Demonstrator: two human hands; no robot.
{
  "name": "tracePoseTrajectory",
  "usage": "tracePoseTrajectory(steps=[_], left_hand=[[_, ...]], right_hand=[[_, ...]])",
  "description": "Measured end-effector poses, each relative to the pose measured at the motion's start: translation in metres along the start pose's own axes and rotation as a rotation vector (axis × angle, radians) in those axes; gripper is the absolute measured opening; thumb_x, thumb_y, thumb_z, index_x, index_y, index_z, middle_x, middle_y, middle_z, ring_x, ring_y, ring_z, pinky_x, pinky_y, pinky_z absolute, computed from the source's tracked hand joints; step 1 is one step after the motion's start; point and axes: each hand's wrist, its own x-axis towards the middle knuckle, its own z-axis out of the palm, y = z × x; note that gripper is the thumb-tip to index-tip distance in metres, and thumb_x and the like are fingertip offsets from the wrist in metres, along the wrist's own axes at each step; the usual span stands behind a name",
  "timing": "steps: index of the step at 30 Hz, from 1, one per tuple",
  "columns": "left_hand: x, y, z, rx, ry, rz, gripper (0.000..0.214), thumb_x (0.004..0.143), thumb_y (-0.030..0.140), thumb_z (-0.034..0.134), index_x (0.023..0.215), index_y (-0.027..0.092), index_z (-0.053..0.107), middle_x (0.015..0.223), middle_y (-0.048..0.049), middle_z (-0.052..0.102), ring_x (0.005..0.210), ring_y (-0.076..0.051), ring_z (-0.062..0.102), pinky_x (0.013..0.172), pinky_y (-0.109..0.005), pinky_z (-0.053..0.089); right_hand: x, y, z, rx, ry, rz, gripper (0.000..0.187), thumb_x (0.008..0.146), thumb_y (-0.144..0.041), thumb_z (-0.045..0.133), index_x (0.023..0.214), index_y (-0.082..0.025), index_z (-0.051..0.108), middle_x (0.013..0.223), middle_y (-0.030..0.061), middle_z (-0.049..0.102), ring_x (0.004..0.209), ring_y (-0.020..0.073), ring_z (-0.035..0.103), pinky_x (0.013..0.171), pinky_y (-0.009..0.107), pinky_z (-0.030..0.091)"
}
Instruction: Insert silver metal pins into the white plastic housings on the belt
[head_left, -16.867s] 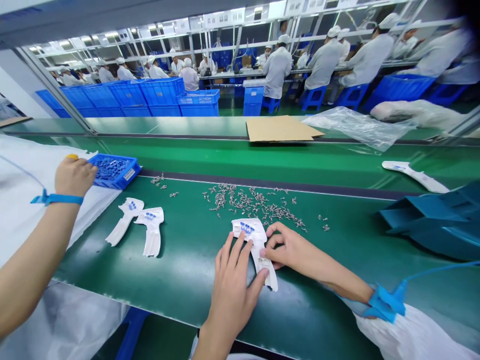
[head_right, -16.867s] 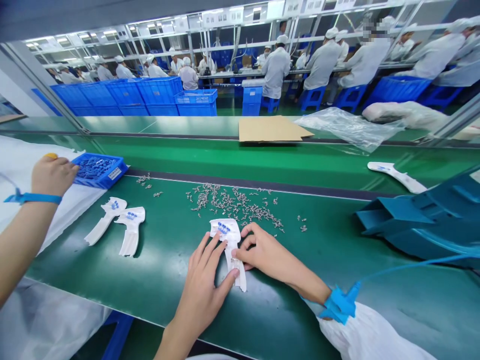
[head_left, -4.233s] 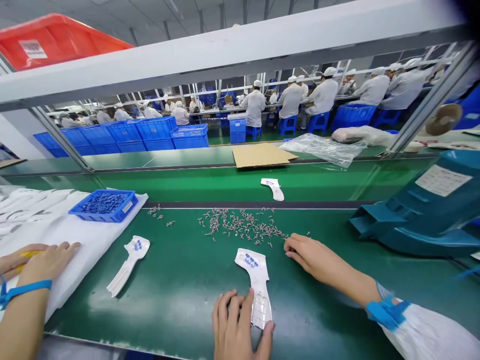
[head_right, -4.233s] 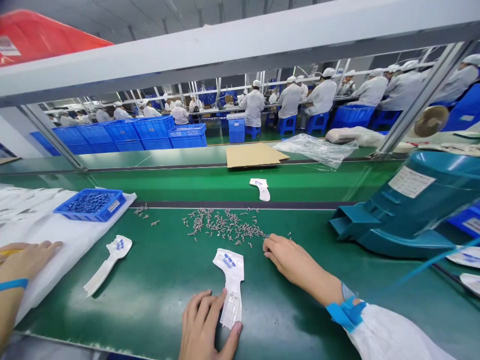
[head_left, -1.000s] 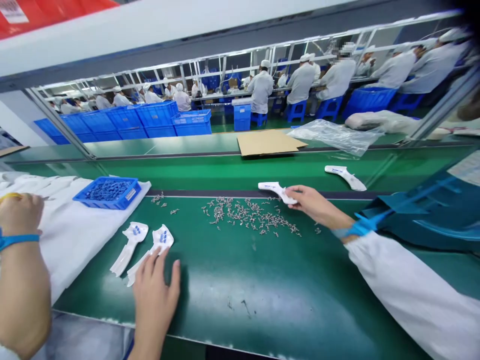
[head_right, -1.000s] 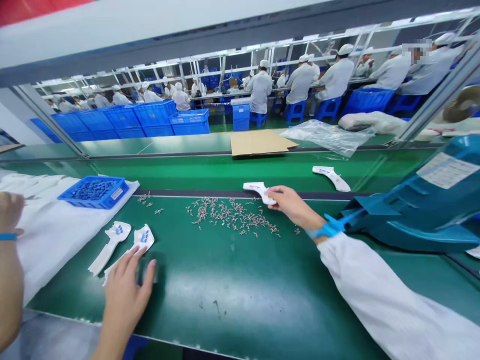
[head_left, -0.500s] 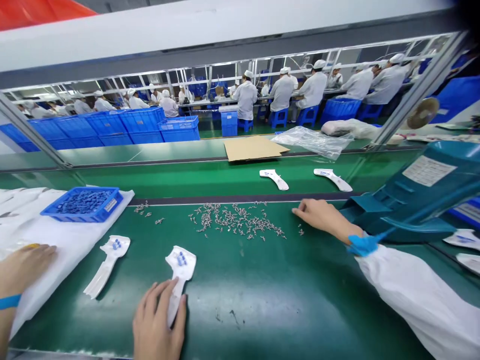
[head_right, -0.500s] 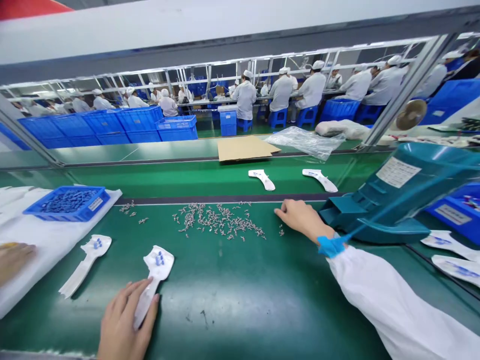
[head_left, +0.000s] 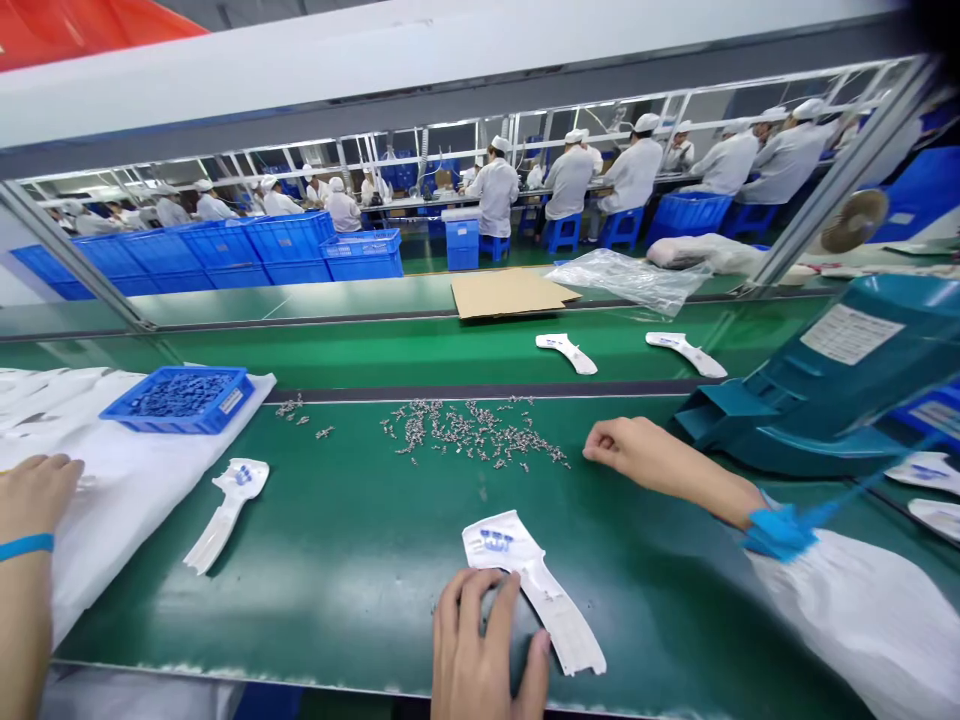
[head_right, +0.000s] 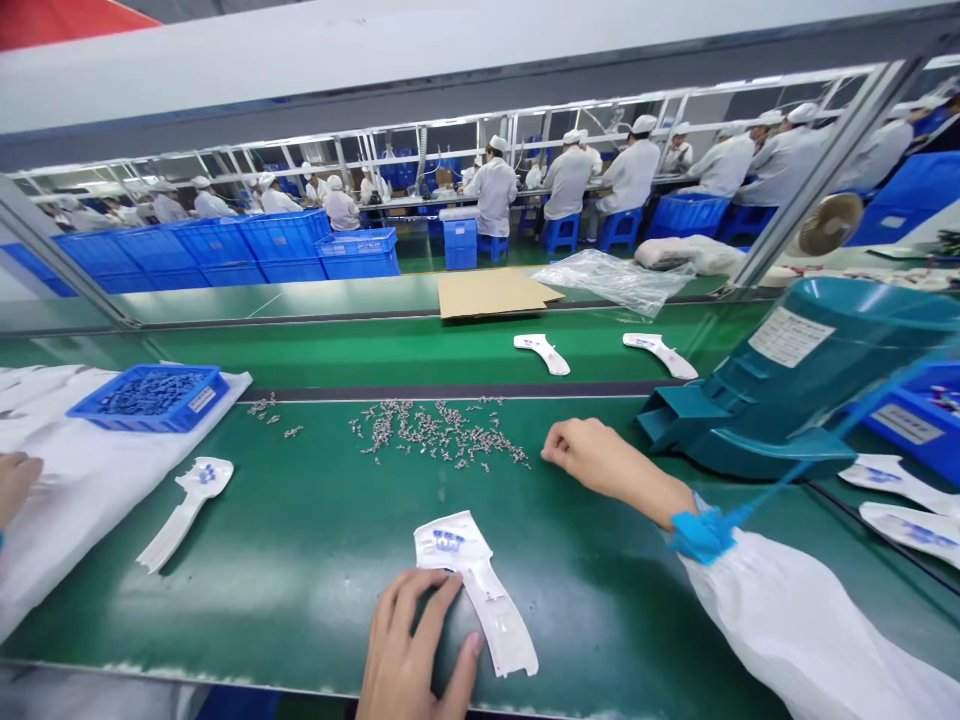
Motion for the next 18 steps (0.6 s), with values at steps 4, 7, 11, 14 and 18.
tracePoseTrajectory(steps=[4,7,11,14,18], left_hand=[[0.020,-0.002,-0.012,0.056,-0.102,-0.022,0.054,0.092,0.039,0.058,0.141,0.022,0.046,0.144,-0.0135,0.052,0.137,-0.033,0.043,0.102,-0.048,0.048],[0.028,-0.002,-0.014,0.107,-0.224,0.040,0.079,0.087,0.055,0.062,0.151,0.019,0.032,0.153,-0.0144,0.044,0.143,-0.036,0.037,0.105,-0.053,0.046],[0.028,0.000,-0.011,0.130,-0.261,0.057,0.083,0.087,0.059,0.060,0.151,0.015,0.031,0.157,-0.0144,0.038,0.146,-0.036,0.031,0.111,-0.055,0.041],[0.027,0.002,-0.011,0.131,-0.254,0.060,0.081,0.087,0.059,0.060,0.149,0.013,0.034,0.157,-0.0148,0.037,0.147,-0.035,0.030,0.112,-0.055,0.040],[0.028,0.002,-0.013,0.138,-0.241,0.073,0.081,0.085,0.059,0.063,0.146,0.012,0.037,0.156,-0.0150,0.038,0.146,-0.035,0.032,0.111,-0.055,0.042]], right_hand=[[-0.042,-0.054,0.014,0.336,-0.231,-0.236,0.025,0.091,-0.041,0.058,0.083,-0.020,0.069,0.077,0.0023,0.072,0.071,0.0181,0.065,0.061,0.023,0.044],[-0.065,-0.080,0.029,0.386,-0.312,-0.278,0.024,0.092,-0.038,0.057,0.078,-0.020,0.066,0.070,0.0002,0.068,0.065,0.0157,0.060,0.056,0.023,0.038],[-0.075,-0.080,0.045,0.382,-0.360,-0.249,0.025,0.093,-0.036,0.055,0.076,-0.020,0.064,0.068,-0.0003,0.065,0.064,0.0149,0.057,0.056,0.023,0.035],[-0.075,-0.074,0.051,0.396,-0.371,-0.227,0.024,0.093,-0.035,0.055,0.077,-0.020,0.065,0.069,-0.0002,0.064,0.064,0.0148,0.056,0.057,0.023,0.035],[-0.075,-0.072,0.052,0.400,-0.382,-0.222,0.023,0.093,-0.034,0.054,0.079,-0.020,0.065,0.071,-0.0005,0.062,0.065,0.0146,0.054,0.058,0.024,0.035]])
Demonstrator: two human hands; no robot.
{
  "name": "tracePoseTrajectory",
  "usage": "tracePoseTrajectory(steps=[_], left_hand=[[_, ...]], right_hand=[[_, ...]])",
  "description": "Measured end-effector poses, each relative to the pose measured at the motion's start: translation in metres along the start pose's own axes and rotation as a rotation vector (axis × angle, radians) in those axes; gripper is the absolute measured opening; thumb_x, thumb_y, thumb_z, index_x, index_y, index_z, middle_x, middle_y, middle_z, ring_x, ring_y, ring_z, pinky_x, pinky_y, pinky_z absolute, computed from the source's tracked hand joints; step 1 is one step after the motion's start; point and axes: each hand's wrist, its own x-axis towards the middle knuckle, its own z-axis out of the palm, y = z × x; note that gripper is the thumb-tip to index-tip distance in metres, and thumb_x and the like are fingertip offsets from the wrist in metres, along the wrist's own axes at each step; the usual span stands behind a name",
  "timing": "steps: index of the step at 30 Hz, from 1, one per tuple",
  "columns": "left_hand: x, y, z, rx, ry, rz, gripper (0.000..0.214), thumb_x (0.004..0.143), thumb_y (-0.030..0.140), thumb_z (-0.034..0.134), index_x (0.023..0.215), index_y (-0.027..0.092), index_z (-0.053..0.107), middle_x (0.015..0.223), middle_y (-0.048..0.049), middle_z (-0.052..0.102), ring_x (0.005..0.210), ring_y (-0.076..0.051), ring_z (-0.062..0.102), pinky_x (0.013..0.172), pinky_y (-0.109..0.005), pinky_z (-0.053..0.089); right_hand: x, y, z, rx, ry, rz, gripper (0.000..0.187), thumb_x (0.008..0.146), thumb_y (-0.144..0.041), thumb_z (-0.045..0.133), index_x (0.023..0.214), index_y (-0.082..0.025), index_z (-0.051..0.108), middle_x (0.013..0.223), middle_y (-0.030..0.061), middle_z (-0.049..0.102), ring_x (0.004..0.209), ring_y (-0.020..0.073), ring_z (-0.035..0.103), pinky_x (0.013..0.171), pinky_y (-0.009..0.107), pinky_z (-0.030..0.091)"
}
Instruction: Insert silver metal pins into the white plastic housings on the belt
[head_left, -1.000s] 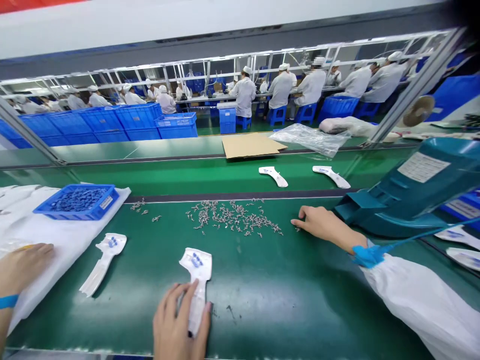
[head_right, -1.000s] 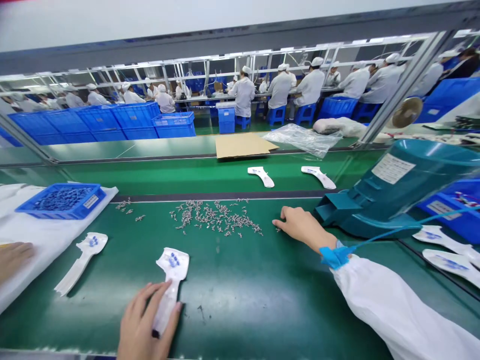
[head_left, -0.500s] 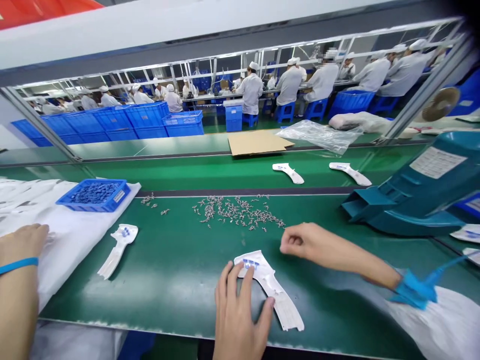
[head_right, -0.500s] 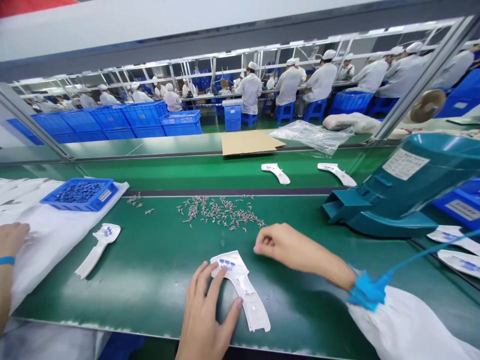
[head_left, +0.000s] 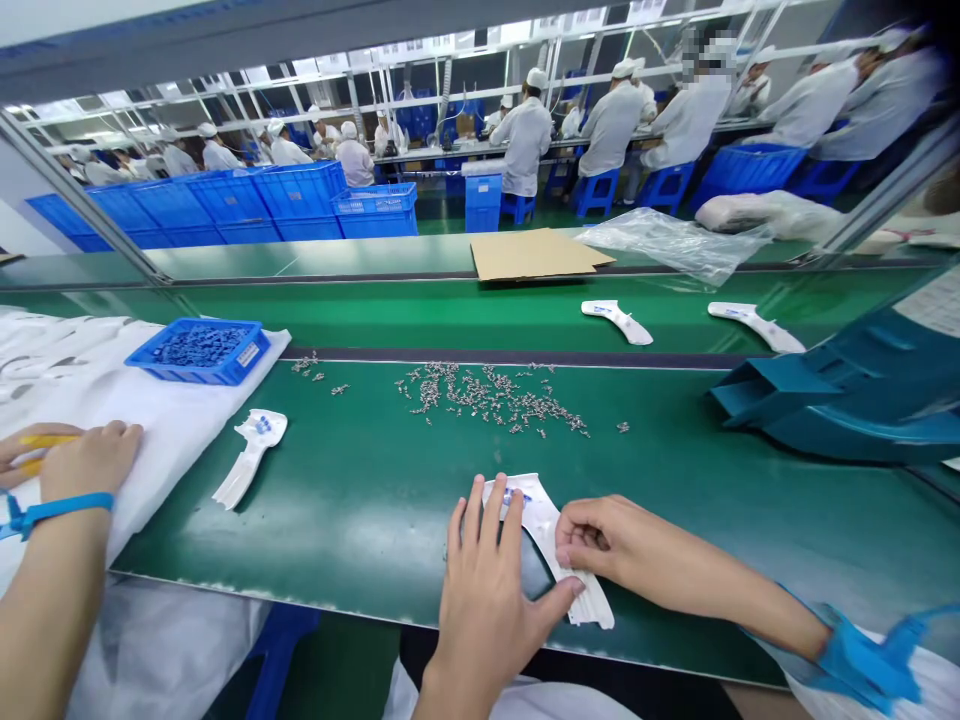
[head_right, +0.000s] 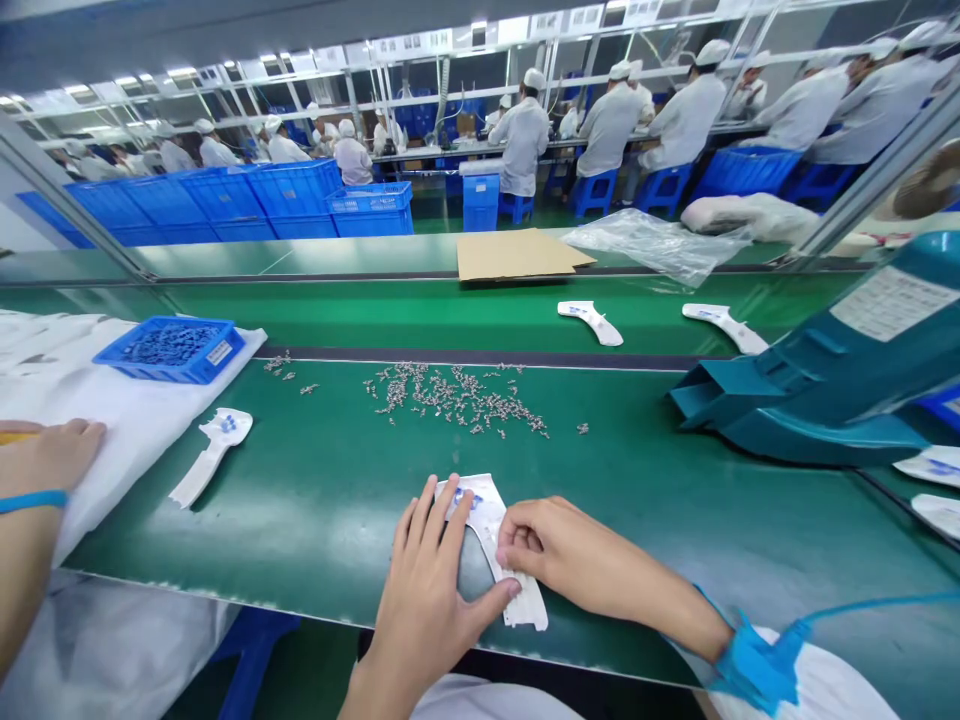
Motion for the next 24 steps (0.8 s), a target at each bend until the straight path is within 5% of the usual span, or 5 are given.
tracePoseTrajectory(steps=[24], left_hand=[[0.0018,-0.0010,-0.0002,-0.047,-0.050,-0.021,0.080,0.084,0.061,0.063,0.145,0.014,0.038,0.157,-0.0147,0.036,0.146,-0.036,0.031,0.112,-0.057,0.039]], right_hand=[[-0.0012,0.0019,0.0035,-0.034,0.018,-0.057,0.019,0.097,-0.036,0.052,0.084,-0.023,0.059,0.084,0.0006,0.060,0.077,0.0174,0.054,0.067,0.026,0.038]])
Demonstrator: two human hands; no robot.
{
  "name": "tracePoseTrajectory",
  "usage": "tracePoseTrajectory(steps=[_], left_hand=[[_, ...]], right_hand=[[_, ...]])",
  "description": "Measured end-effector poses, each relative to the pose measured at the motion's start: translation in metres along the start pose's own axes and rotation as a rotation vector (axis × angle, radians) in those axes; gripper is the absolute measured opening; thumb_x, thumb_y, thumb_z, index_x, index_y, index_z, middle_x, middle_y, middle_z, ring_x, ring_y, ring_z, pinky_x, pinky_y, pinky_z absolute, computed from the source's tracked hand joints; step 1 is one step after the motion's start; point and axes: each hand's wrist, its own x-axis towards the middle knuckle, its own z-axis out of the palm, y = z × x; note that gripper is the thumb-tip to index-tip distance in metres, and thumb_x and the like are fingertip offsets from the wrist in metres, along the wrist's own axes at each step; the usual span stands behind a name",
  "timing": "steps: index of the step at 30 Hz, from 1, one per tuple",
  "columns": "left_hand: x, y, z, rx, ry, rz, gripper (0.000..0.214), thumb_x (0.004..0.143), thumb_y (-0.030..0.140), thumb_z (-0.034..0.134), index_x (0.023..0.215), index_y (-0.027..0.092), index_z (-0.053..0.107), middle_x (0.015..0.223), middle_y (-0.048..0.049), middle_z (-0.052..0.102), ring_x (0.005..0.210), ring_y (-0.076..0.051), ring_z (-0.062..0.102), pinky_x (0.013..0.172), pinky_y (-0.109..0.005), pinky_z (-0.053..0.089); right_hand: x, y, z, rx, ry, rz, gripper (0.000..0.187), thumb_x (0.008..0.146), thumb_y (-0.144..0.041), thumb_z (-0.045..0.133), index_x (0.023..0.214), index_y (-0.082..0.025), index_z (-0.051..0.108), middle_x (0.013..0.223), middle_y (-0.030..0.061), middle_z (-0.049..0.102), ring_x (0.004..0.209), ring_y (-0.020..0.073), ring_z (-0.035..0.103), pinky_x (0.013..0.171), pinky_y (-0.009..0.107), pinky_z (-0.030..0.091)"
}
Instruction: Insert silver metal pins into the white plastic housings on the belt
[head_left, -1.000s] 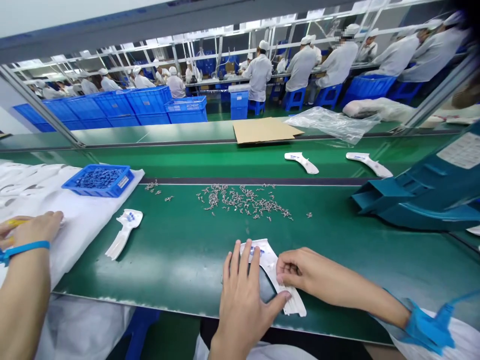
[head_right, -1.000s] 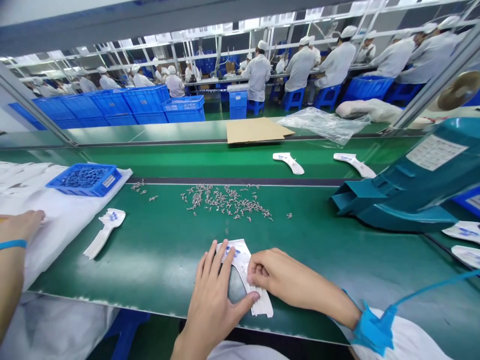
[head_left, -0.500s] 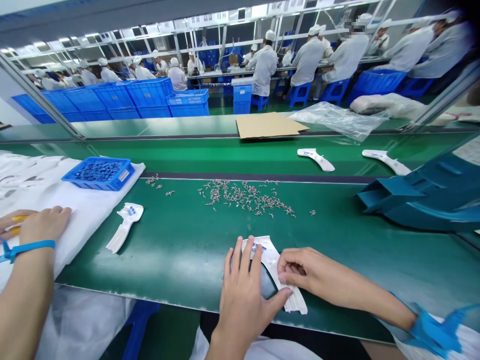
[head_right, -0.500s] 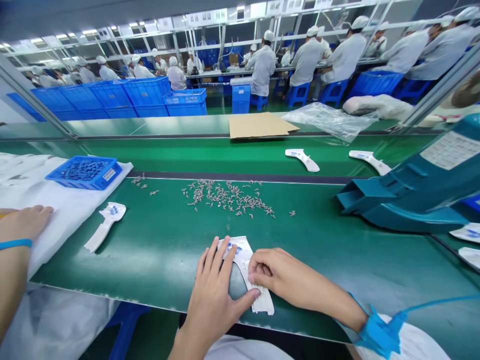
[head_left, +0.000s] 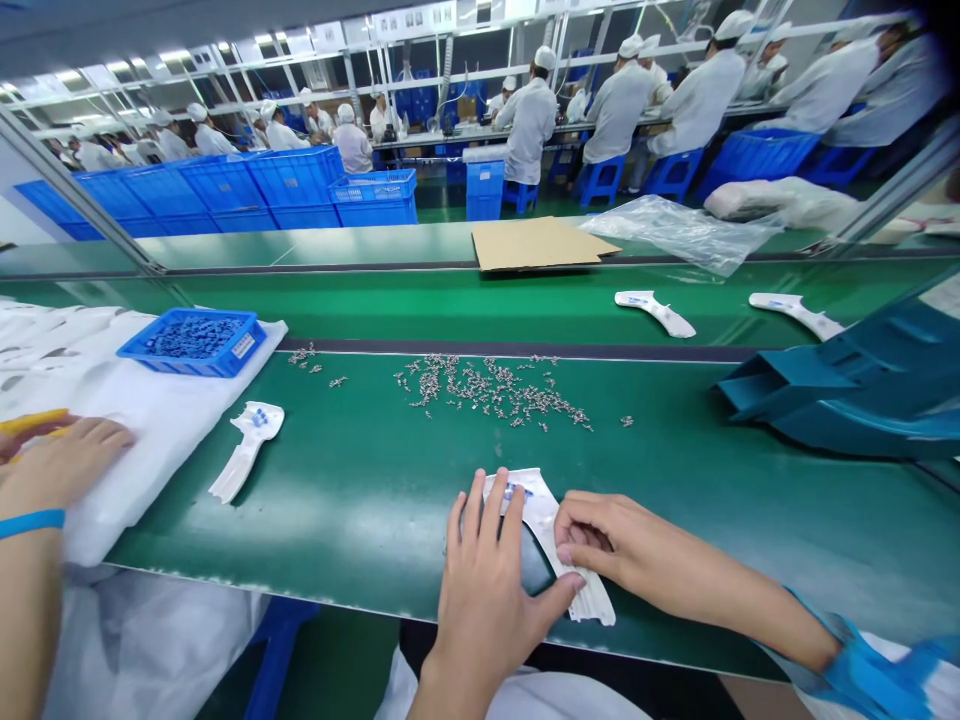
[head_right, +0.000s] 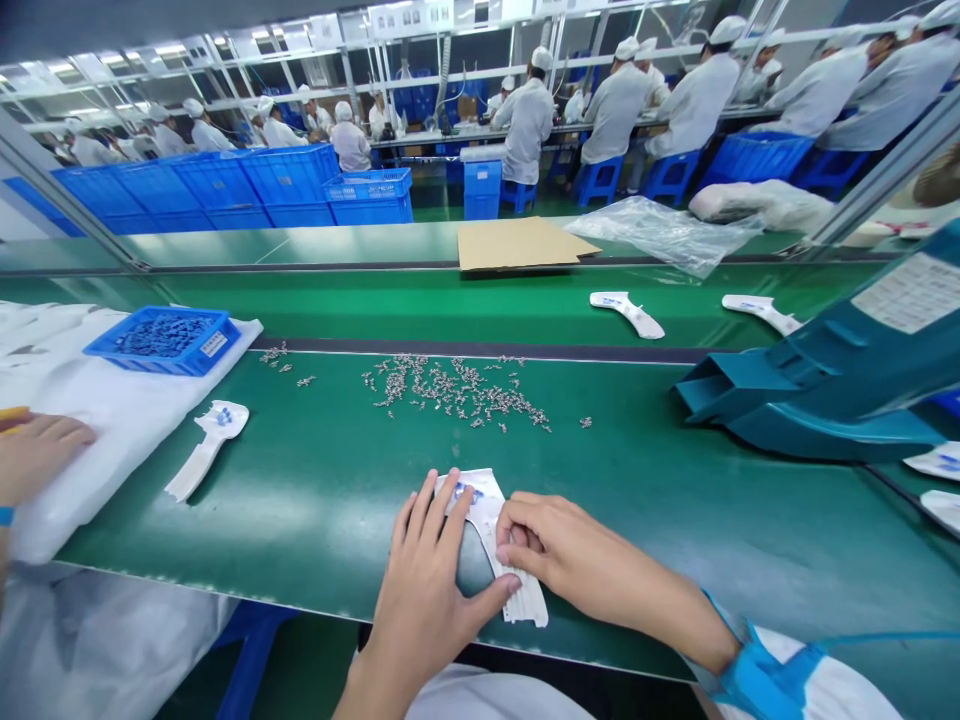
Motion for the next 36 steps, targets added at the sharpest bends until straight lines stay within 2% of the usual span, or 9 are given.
tracePoseTrajectory(steps=[9,16,21,28,32,36], left_hand=[[0.001,0.000,-0.001,-0.021,-0.012,-0.015,0.080,0.083,0.061,0.064,0.145,0.016,0.039,0.157,-0.0145,0.037,0.146,-0.036,0.032,0.112,-0.057,0.038],[0.003,0.000,0.000,-0.011,0.003,-0.030,0.077,0.084,0.060,0.064,0.142,0.014,0.042,0.156,-0.0145,0.038,0.146,-0.036,0.032,0.112,-0.056,0.039],[0.003,0.000,-0.001,-0.018,-0.010,-0.029,0.078,0.083,0.061,0.064,0.142,0.014,0.042,0.157,-0.0140,0.038,0.146,-0.036,0.032,0.112,-0.056,0.040],[0.003,0.000,-0.001,-0.031,-0.036,-0.042,0.076,0.085,0.060,0.062,0.143,0.016,0.042,0.158,-0.0134,0.036,0.147,-0.035,0.031,0.113,-0.057,0.038],[0.004,0.000,0.000,-0.047,-0.057,-0.037,0.078,0.085,0.063,0.061,0.144,0.016,0.041,0.158,-0.0131,0.035,0.147,-0.035,0.029,0.113,-0.058,0.037],[0.004,-0.001,-0.002,-0.054,-0.081,-0.056,0.079,0.086,0.063,0.058,0.145,0.015,0.039,0.160,-0.0121,0.033,0.148,-0.035,0.026,0.113,-0.058,0.037]], right_hand=[[0.000,0.006,-0.001,-0.015,-0.014,-0.001,0.018,0.097,-0.036,0.050,0.086,-0.024,0.058,0.083,0.0012,0.060,0.076,0.0180,0.053,0.065,0.026,0.038],[0.000,0.013,0.007,0.061,0.080,0.097,0.020,0.094,-0.043,0.054,0.087,-0.025,0.050,0.073,-0.0029,0.057,0.068,0.0161,0.053,0.060,0.025,0.039],[-0.006,0.017,0.013,0.249,0.120,0.222,0.023,0.093,-0.047,0.051,0.094,-0.025,0.049,0.082,0.0001,0.066,0.067,0.0162,0.063,0.062,0.026,0.047],[-0.004,0.014,0.020,0.086,0.160,0.249,0.023,0.087,-0.046,0.060,0.091,-0.024,0.053,0.079,0.0002,0.068,0.065,0.0166,0.061,0.059,0.027,0.044],[-0.004,0.016,0.019,0.140,0.147,0.242,0.021,0.088,-0.043,0.059,0.094,-0.024,0.054,0.078,-0.0001,0.067,0.066,0.0166,0.061,0.060,0.026,0.046],[-0.005,0.021,0.022,0.185,0.199,0.256,0.026,0.087,-0.044,0.061,0.101,-0.023,0.057,0.081,0.0001,0.068,0.066,0.0162,0.062,0.063,0.026,0.048]])
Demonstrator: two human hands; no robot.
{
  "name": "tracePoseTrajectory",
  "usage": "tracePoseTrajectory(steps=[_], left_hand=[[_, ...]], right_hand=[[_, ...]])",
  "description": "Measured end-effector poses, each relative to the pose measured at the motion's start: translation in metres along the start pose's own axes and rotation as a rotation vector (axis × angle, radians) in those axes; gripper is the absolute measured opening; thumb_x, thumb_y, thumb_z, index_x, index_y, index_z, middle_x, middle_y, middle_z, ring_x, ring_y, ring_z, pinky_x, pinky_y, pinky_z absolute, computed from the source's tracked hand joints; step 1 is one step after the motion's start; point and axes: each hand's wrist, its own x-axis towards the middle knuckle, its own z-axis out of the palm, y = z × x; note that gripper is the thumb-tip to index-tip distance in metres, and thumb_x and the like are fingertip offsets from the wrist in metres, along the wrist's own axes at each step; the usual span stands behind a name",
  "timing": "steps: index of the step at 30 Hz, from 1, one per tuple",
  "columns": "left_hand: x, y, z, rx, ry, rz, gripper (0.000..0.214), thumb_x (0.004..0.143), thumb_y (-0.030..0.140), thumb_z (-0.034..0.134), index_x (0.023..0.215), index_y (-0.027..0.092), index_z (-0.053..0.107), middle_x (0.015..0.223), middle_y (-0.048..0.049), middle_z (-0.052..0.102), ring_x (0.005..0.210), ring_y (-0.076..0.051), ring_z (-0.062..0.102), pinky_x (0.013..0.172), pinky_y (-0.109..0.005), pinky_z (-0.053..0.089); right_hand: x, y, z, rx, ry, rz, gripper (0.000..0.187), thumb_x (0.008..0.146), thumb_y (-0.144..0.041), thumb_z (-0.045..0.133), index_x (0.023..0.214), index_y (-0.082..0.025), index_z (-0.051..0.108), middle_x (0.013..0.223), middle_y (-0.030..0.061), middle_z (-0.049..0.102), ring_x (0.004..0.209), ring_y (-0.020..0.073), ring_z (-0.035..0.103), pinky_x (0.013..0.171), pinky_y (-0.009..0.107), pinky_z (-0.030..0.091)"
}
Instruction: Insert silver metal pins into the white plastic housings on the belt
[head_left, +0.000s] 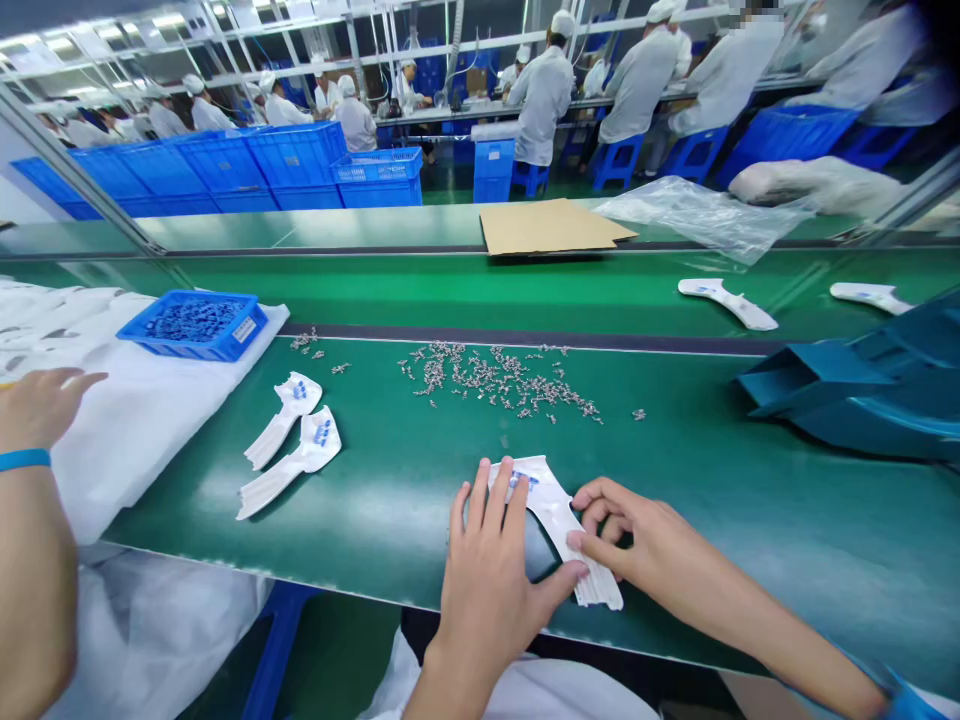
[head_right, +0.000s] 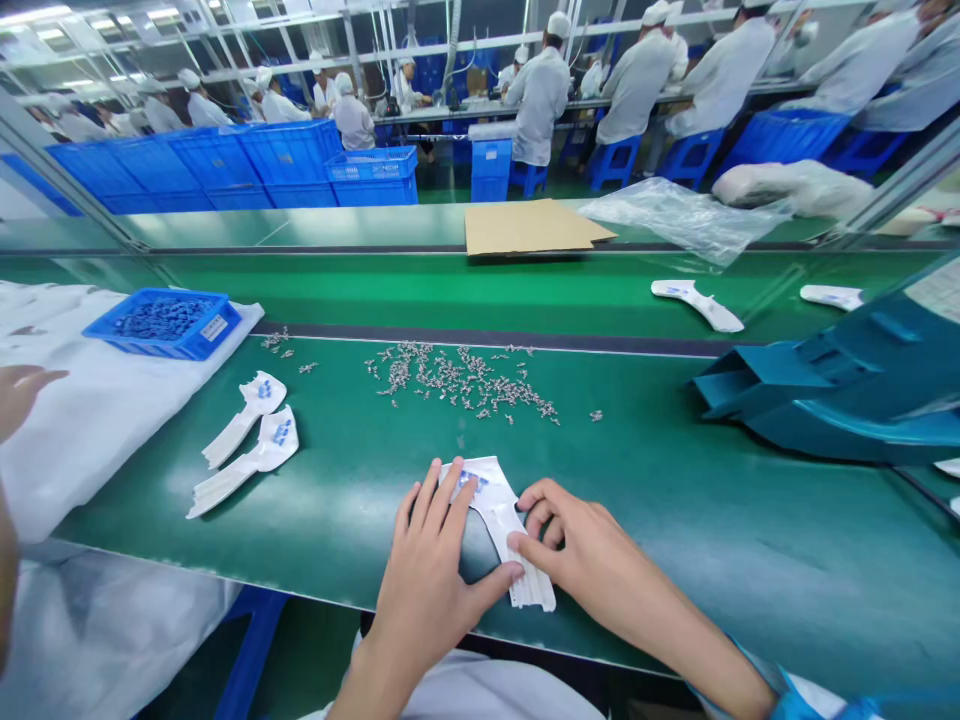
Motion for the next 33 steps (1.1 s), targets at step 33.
tracePoseTrajectory(steps=[33], left_hand=[[-0.052,-0.119,-0.019,0.417,0.590,-0.090,0.033,0.090,0.024,0.056,0.123,0.025,0.059,0.117,-0.0065,0.072,0.093,-0.027,0.062,0.081,-0.041,0.051]], right_hand=[[0.171,-0.013,-0.134,0.018,0.528,-0.244,0.019,0.081,-0.029,0.065,0.093,-0.021,0.077,0.097,0.0088,0.077,0.092,0.0284,0.069,0.089,0.039,0.051]])
